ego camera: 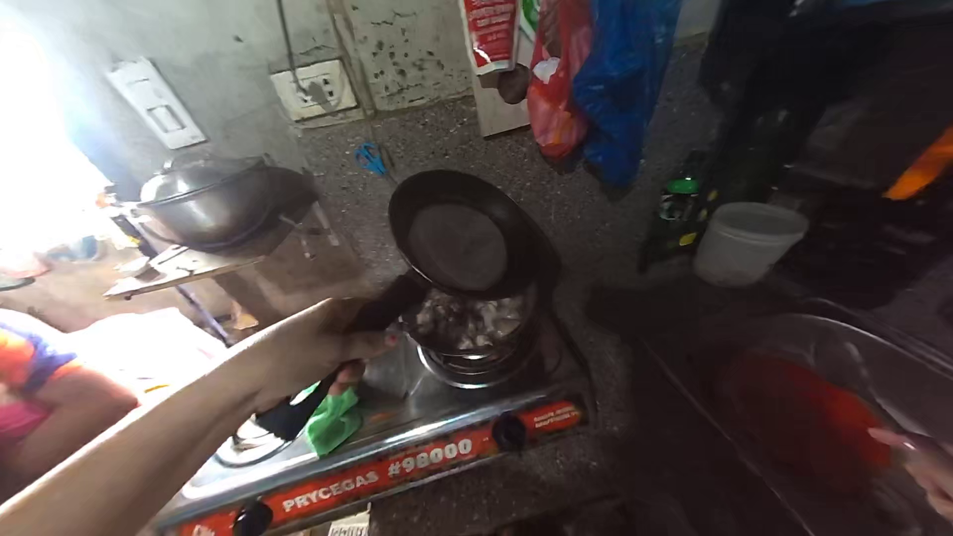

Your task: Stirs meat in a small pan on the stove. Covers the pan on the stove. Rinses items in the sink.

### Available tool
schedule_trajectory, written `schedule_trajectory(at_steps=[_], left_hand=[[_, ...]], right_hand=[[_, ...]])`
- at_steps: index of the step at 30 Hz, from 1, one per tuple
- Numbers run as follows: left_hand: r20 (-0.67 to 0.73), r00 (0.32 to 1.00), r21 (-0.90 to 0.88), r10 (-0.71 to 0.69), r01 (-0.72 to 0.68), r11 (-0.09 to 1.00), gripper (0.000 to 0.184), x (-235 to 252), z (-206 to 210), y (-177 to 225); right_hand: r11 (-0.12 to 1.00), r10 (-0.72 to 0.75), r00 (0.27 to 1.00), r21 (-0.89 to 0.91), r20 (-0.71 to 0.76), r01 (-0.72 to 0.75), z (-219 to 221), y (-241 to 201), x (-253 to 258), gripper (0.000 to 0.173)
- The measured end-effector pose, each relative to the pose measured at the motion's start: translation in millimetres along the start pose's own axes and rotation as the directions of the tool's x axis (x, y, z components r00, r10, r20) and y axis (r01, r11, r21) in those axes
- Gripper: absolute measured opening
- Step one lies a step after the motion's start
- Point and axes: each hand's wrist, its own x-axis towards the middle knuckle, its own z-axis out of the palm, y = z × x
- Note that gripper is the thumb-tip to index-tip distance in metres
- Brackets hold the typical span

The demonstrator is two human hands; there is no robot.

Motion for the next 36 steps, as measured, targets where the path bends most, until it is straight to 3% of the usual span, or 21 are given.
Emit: schedule_trajectory(at_steps=[4,6,9,11,15,20,22,25,29,31,36], left_hand=[[0.120,0.990,0.116,0.080,-0.094,0.989,0.014,14.3,44.1,12.8],[0.181,0.969,0.218,0.168,-0.207,0.954,0.023,30.2,71.3,14.7],[0.289,0.919,0.425,0.269,-0.375,0.824,0.037,48.0,120.6,33.5],[0.352,0.884,0.536,0.307,-0.460,0.708,0.044,55.6,156.0,49.8],[0.432,0.858,0.685,0.277,-0.512,0.518,0.049,60.7,227.3,79.4],[0.404,0.900,0.838,0.164,-0.436,0.327,0.051,59.6,302.8,85.0],[0.383,0.907,0.827,0.174,-0.421,0.372,0.051,63.8,325.9,72.6],[0.444,0.884,0.706,0.149,-0.447,0.548,0.052,82.2,345.1,45.2],[0.476,0.826,0.219,0.304,-0.446,0.868,0.060,103.2,365.5,-0.7],[0.418,0.837,0.014,0.352,-0.394,0.919,0.058,108.7,375.3,-13.8],[0.262,0.908,-0.244,0.328,-0.266,0.933,0.054,117.8,379.4,-23.5]], right_hand=[[0.999,-0.047,0.977,0.013,-0.208,0.051,-15.8,19.7,-10.7,0.037],[0.999,-0.048,0.962,-0.017,-0.269,0.045,-27.9,30.0,-17.4,0.033],[0.999,-0.032,0.943,-0.024,-0.330,0.025,-45.5,51.1,-29.4,0.029],[0.998,0.060,0.934,0.021,-0.352,-0.056,-54.7,55.0,-42.5,0.027],[0.975,0.220,0.907,0.097,-0.360,-0.198,-72.3,66.7,-64.7,0.027],[0.991,0.078,0.884,-0.062,-0.461,-0.119,-86.4,105.4,-87.4,0.030],[0.991,0.080,0.884,-0.061,-0.460,-0.121,-89.2,112.4,-92.6,0.032],[0.989,0.119,0.906,-0.033,-0.407,-0.145,-89.5,115.4,-94.5,0.037],[0.996,0.090,0.918,0.025,-0.386,-0.087,-80.5,103.1,-83.2,0.038],[1.000,0.019,0.919,0.014,-0.394,-0.015,-75.2,92.0,-75.3,0.038],[0.989,-0.058,0.927,0.106,-0.371,0.104,-51.3,71.3,-47.1,0.034]])
